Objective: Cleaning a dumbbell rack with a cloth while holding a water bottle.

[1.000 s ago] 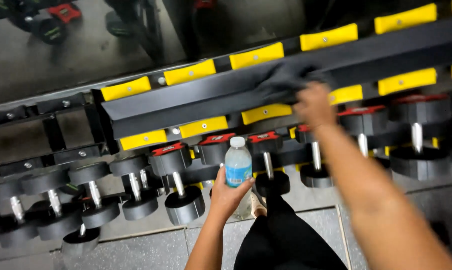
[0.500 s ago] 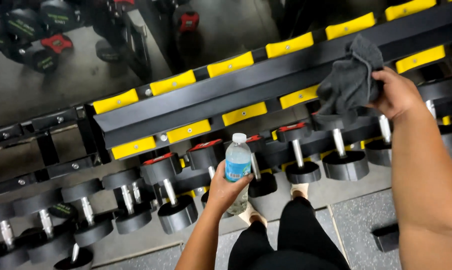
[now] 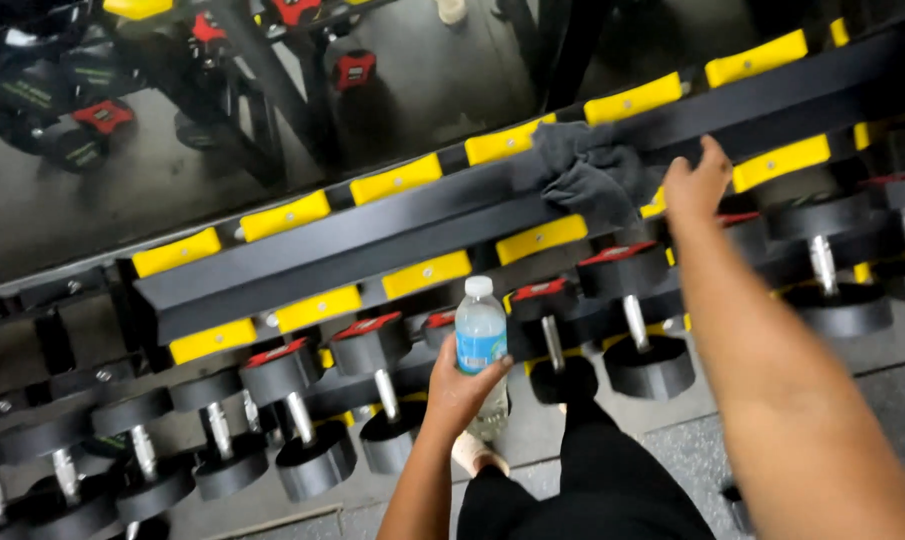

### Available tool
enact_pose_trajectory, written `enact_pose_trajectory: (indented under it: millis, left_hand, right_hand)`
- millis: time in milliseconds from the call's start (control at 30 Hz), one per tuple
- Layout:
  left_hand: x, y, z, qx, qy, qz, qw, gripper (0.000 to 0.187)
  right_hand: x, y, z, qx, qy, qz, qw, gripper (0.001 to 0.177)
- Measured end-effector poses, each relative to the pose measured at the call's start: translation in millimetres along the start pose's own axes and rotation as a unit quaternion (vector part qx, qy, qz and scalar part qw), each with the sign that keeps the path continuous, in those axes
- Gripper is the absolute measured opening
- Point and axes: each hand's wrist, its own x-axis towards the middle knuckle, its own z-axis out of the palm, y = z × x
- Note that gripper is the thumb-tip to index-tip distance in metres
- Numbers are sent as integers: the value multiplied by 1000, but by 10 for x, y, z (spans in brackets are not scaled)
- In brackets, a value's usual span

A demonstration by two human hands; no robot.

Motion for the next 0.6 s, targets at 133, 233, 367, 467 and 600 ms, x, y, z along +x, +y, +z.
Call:
enact_pose_trajectory:
  millis: [133,233,367,467,600]
  left_hand:
    - [223,60,318,5,40,41,998,71]
    - [268,272,444,6,61,4,998,68]
    - [475,274,629,-46,84,-2,995,60]
    - [623,289,731,-63,117,-9,991,58]
    - [826,424,835,-38,140,-9,989,59]
  right_hand:
    - [-308,-1243,-283,-7,-104,-255,961,49]
    - [-568,-1584,-29,-84,-214,-310,923,72]
    - [-1040,-1899,347,-229,-335,-191,894,49]
    - [-1273,-2241,358,-87,-375,-318,866,39]
    - [-999,-2128,279,64,-362,-425,827,45]
